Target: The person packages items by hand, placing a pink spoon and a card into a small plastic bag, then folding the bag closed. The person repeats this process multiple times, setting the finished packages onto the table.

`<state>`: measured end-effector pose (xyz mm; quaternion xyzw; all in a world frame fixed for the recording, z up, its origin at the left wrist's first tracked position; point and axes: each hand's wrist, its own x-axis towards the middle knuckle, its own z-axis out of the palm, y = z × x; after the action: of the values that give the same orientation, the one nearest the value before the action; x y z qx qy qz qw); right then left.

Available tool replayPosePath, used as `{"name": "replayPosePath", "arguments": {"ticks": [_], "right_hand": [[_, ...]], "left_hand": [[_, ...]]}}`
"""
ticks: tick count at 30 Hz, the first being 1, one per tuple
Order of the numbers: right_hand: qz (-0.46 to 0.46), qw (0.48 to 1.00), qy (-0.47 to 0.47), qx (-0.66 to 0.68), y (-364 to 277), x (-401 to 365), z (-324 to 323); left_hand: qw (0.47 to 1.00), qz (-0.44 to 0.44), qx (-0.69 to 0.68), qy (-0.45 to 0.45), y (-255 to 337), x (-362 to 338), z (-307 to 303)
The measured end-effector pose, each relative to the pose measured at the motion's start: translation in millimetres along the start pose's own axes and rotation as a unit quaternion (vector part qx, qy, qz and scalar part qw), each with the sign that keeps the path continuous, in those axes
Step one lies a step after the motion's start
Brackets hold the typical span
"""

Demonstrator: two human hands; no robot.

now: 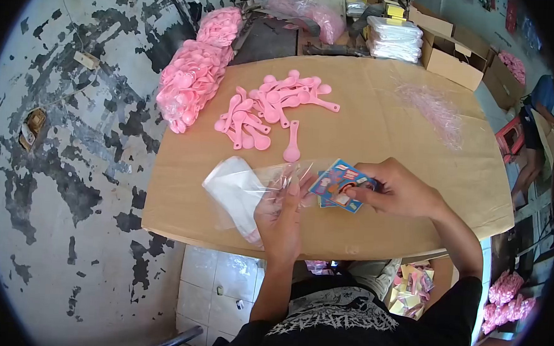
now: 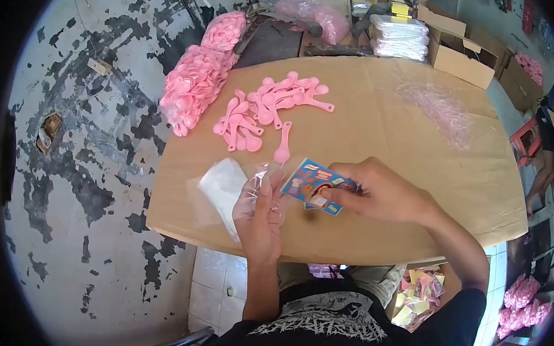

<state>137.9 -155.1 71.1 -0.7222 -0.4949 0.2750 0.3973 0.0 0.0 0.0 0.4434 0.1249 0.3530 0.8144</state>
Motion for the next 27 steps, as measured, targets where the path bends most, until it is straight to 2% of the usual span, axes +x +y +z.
{"name": "replayPosePath", "arguments": {"ticks": [3, 5, 8, 11, 14, 17, 18, 21, 22, 23, 26, 27], "right_hand": [[-0.005, 1.0, 0.004, -0.021, -10.7, 3.9, 8.8], [-0.061, 0.997, 0.013, -0.035, -7.3, 13.4, 16.1], [-0.094, 0.992, -0.03, -0.076, -6.4, 22.6, 16.5], [-0.021, 0.995, -0.042, -0.085, -26.5, 25.3, 17.7], [-0.063, 0.998, 0.011, -0.025, -21.1, 26.8, 35.0], [-0.077, 0.994, 0.056, 0.044, -7.7, 25.0, 56.9], [-0.073, 0.995, 0.04, 0.049, -7.1, 24.9, 57.9], [-0.064, 0.996, 0.017, 0.056, -5.1, 25.3, 57.8], [-0.065, 0.996, 0.027, 0.054, -4.0, 27.3, 58.8], [-0.066, 0.996, 0.037, 0.052, -3.7, 29.6, 59.2], [0.025, 0.983, 0.02, 0.182, -17.8, 32.3, 51.9], [-0.013, 0.981, 0.012, 0.192, -13.1, 34.8, 50.2]], "left_hand": [[0.999, -0.013, -0.022, 0.026, 0.2, -7.8, -6.3], [1.0, 0.009, -0.014, 0.019, 8.6, -5.3, -13.3], [1.0, -0.01, 0.004, -0.023, 20.7, -1.8, -18.7], [0.99, -0.053, 0.097, -0.085, 22.4, -5.0, -29.7], [0.992, -0.038, 0.043, -0.113, 15.2, -10.1, -34.0], [0.99, 0.011, 0.067, -0.126, 13.6, -14.3, -26.1], [0.976, 0.037, 0.132, -0.171, 18.1, -15.8, -22.2], [0.98, 0.029, -0.166, -0.11, 3.1, -13.0, -18.8], [0.974, 0.016, -0.198, -0.106, -0.9, -12.5, -27.2], [0.977, 0.025, -0.189, -0.099, -2.0, -12.0, -27.1], [0.982, 0.054, -0.151, -0.096, 2.2, -7.7, -12.8], [0.983, 0.054, -0.099, -0.142, -1.4, -7.0, -13.3]]}}
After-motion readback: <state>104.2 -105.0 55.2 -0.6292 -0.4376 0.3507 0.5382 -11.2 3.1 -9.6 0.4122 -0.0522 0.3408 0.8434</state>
